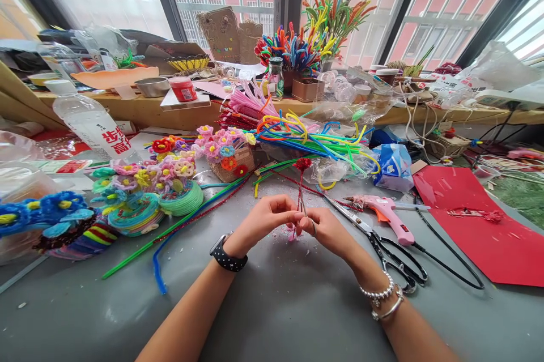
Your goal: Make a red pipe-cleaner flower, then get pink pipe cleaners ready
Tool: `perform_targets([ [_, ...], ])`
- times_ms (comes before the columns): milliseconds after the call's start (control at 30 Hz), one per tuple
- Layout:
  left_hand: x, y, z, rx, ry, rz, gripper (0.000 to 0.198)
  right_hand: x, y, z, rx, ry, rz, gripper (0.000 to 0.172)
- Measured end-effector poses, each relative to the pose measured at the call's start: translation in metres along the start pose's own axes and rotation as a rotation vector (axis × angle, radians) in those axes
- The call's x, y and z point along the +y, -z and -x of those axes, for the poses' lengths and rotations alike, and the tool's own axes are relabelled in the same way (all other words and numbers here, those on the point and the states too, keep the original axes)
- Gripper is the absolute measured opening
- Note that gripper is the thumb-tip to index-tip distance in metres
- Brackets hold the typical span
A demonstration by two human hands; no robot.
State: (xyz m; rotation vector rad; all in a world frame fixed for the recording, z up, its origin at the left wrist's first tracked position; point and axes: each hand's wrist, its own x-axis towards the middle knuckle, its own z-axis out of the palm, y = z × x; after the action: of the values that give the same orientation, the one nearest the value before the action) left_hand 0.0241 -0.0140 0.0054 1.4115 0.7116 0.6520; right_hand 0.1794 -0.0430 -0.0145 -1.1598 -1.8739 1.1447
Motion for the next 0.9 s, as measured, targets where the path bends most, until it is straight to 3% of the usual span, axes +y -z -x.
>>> perform_targets([
  [200, 0.0006, 0.0001, -0.0013, 0.067, 0.032, 0.0, 0.023, 0.0015, -0.0034, -0.0026, 0.091, -0.055, -0.004, 0.065],
  [333, -0.0012, -0.0003, -0.0017, 0.018, 0.013, 0.001, 0.023, 0.0021, -0.0046, -0.0031, 0.041, 0.024, -0.05, 0.069],
  [533, -0.0023, 0.001, -0.001, 0.048, 0.018, -0.005, 0.025, 0.0024, -0.004, -0.0028, 0.125, -0.036, 0.026, 0.064],
  [700, -0.0013, 0.0005, -0.0008, 0.015, 0.014, -0.009, 0.024, 0.0025, -0.0043, -0.0028, 0.07, 0.016, -0.037, 0.068],
  [900, -0.0007, 0.0008, -0.0009, 0.04, 0.014, 0.001, 0.023, 0.0012, -0.0025, -0.0024, 0.161, -0.053, 0.033, 0.063],
])
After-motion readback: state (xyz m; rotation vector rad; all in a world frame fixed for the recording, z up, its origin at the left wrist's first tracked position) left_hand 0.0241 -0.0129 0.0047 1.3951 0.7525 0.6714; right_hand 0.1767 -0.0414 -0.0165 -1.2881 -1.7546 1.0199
